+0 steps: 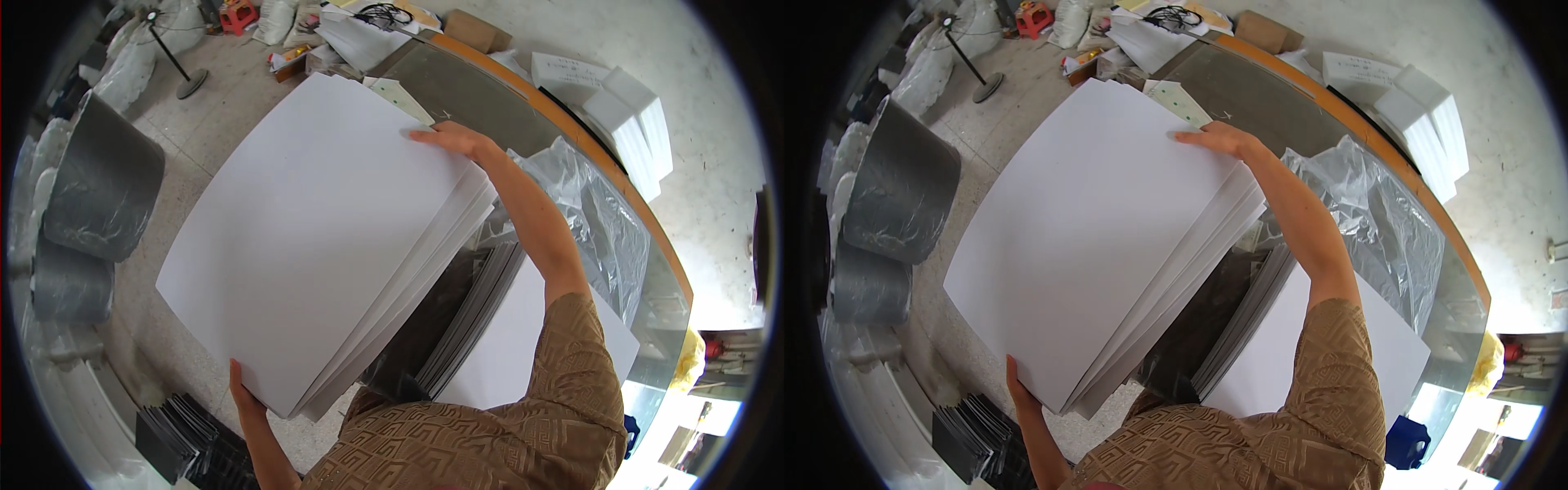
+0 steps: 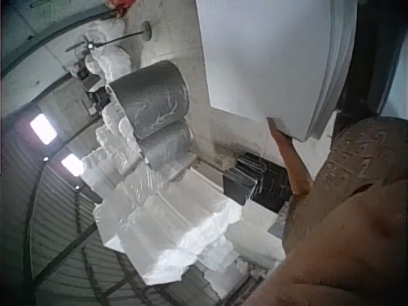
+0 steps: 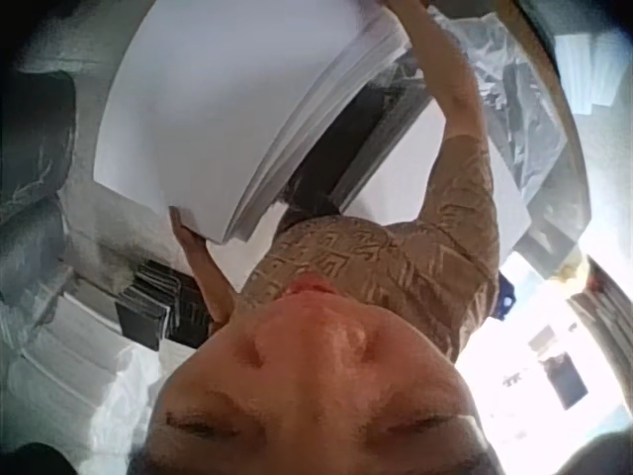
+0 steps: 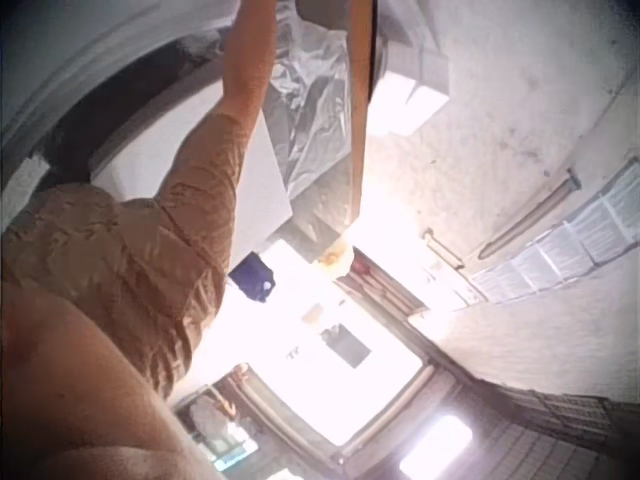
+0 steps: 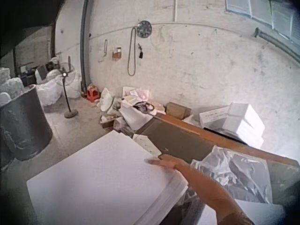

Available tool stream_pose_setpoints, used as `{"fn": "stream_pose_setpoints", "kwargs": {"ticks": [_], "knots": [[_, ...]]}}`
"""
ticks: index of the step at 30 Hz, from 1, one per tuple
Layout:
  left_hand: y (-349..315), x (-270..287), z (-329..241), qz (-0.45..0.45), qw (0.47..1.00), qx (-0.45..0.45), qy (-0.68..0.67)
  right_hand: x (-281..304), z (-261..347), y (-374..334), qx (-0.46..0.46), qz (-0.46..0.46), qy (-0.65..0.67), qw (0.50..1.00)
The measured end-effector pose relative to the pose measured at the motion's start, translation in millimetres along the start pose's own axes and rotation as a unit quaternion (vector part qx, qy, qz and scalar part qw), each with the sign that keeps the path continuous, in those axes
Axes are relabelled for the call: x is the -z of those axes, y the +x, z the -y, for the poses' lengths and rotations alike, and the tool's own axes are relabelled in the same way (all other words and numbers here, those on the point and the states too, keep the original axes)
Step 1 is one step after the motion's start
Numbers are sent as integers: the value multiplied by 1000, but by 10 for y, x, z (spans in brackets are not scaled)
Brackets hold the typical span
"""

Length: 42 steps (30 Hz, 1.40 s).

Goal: The person places a large sheet of clear plastic on a table and stacks multiple sheets of white paper onto it. They then cover the stack with a black sheet and wrap the entire bundle in the plastic sheet, securing it with tape.

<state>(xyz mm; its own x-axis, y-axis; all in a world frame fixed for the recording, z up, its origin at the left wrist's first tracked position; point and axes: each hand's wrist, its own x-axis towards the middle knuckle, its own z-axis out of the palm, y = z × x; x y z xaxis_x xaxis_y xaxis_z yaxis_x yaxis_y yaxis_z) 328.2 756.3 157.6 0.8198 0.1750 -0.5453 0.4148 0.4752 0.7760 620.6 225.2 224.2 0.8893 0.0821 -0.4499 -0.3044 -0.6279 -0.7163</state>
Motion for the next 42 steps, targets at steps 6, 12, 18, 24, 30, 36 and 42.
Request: {"fn": "stream_pose_setpoints", "kwargs": {"ticks": [6,12,18,24,30,36,42], "knots": [[-103,399,-206,-27,1000,16,-6,-141,203,-351,-33,49,45,997],[-256,824,-288,-3,999,24,-31,-483,-31,-689,-44,-46,-73,995],[-328,915,-216,-23,999,2,-47,-696,-384,-623,-186,-39,104,976],[-181,1091,-88,-7,999,17,-31,-860,8,-796,-78,64,87,991],[-369,958,-164,-23,996,11,-80,-708,491,-1240,-67,-34,-17,997],[-636,1056,-406,-9,995,-91,-34,-414,299,-1945,54,-209,-28,976],[-23,1257,-847,133,942,-304,43,-8,-142,-3814,126,-375,96,913]]}}
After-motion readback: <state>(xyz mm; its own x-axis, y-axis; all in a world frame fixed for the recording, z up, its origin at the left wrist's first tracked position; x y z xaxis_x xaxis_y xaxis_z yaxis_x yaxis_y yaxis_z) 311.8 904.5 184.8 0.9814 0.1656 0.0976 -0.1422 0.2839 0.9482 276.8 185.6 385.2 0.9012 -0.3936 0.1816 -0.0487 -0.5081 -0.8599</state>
